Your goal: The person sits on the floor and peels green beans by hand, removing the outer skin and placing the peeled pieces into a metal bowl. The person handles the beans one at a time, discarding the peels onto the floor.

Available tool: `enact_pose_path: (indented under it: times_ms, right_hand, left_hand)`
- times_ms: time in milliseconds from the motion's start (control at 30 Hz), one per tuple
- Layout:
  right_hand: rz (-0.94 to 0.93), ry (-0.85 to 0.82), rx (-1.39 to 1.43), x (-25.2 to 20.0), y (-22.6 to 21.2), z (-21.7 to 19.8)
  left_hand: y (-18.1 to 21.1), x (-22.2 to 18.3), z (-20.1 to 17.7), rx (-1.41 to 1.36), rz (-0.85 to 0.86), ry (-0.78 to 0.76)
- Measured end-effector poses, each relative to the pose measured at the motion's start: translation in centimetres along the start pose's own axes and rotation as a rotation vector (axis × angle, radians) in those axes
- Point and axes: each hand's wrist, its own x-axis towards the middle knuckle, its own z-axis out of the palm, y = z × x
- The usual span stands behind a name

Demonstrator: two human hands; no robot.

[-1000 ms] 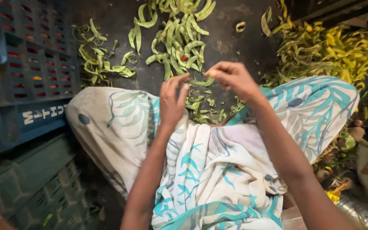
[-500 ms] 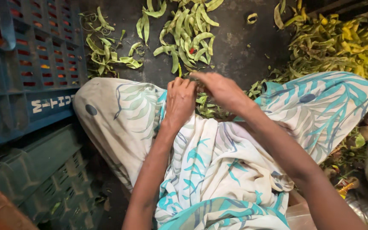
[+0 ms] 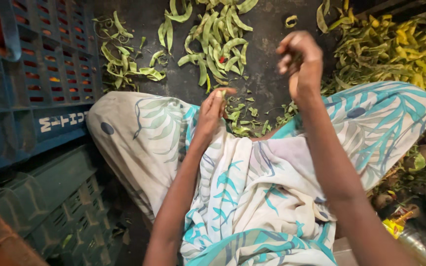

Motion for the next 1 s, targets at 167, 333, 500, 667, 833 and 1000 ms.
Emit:
enact_pose_path:
  times_ms: [167, 333, 500, 667, 833, 1000]
  right_hand:
    - [0.405, -0.213, -0.213, -2.2, 3.7, -0.3]
    - [0.334, -0.5, -0.393, -3.8, 5.7, 2.3]
    - [0.255, -0.331, -0.46, -3.5, 5.1, 1.3]
    - [0.126, -0.343, -0.547, -2.9, 5.0, 0.9]
    - [-0.333, -0.227, -1.095, -3.7, 2.4, 2.0]
    - [-0.566, -0.663, -1.449, -5.8, 2.4, 3.9]
  left_hand:
    - [-1.0, 0.5, -0.6, -0.103, -0.057, -0.035]
    - [-1.5, 0.7, -0.7, 0.037, -0.001, -0.072]
    - [-0.4, 0.1, -0.9, 0.126, 0.002, -0.047]
    - [2.3, -0.9, 0.0, 0.596, 0.205, 0.034]
    - [3.8, -2.0, 1.0, 1.061, 0.445, 0.157]
    - [3.7, -2.0, 1.6, 1.348, 0.588, 0.124]
